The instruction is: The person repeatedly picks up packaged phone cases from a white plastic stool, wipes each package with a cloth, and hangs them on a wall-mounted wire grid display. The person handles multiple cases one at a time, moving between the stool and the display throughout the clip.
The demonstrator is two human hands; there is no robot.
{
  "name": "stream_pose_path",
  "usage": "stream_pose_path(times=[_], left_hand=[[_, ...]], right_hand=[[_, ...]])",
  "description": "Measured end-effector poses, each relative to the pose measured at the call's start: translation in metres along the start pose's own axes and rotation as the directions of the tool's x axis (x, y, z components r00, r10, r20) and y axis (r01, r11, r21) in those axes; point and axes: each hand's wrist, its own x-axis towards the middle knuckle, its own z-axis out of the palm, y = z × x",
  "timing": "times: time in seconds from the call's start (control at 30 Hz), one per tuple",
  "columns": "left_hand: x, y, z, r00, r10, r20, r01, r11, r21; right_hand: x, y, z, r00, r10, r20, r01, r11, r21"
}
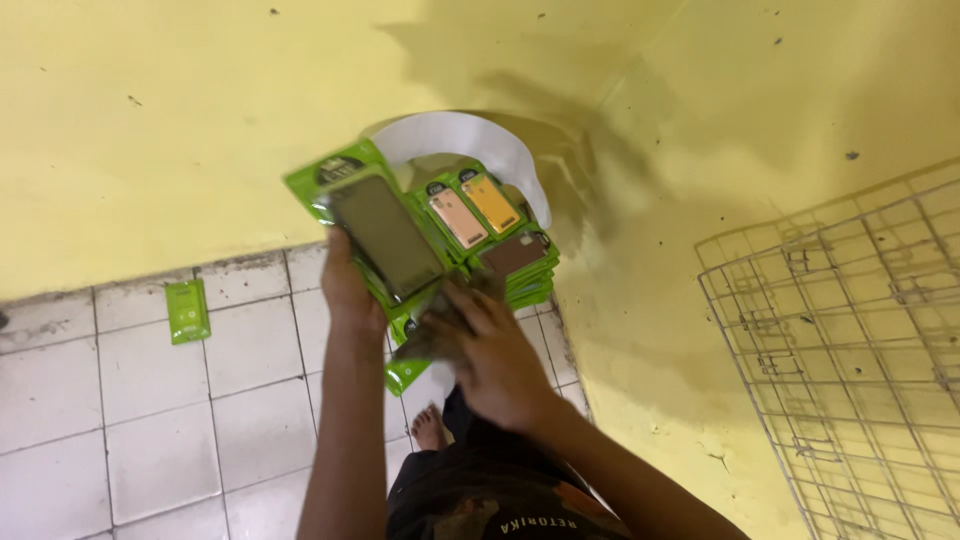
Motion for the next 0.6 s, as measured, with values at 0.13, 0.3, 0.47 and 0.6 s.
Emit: stream_pose_path(times=[0.13, 0.3, 0.47, 0.6], left_hand=[[0.016, -0.016, -0.022, 0.987, 0.055, -0.152, -0.014, 0.966, 0.257], [0.035, -0.06, -0.056, 0.958, 0.044, -0.283, 0.125, 0.824, 0.552], [0.072, -0.099, -0.084, 0.869, -0.062, -0.49, 0.376, 0.727, 0.575], [0.097, -0.12, -0.098, 0.823, -0.106, -0.557, 0.438, 0.743, 0.506]], right_hand=[[0.019, 0.117, 0.036, 0.905, 0.425, -0.014, -0.376, 0.816, 0.439], [0.068, 0.263, 0.086, 0.745, 0.652, 0.14, -0.507, 0.418, 0.754], [0.128, 0.355, 0.168, 0.698, 0.691, 0.189, -0.654, 0.507, 0.561], [0.157, 0.397, 0.22, 0.74, 0.641, 0.202, -0.672, 0.696, 0.253]])
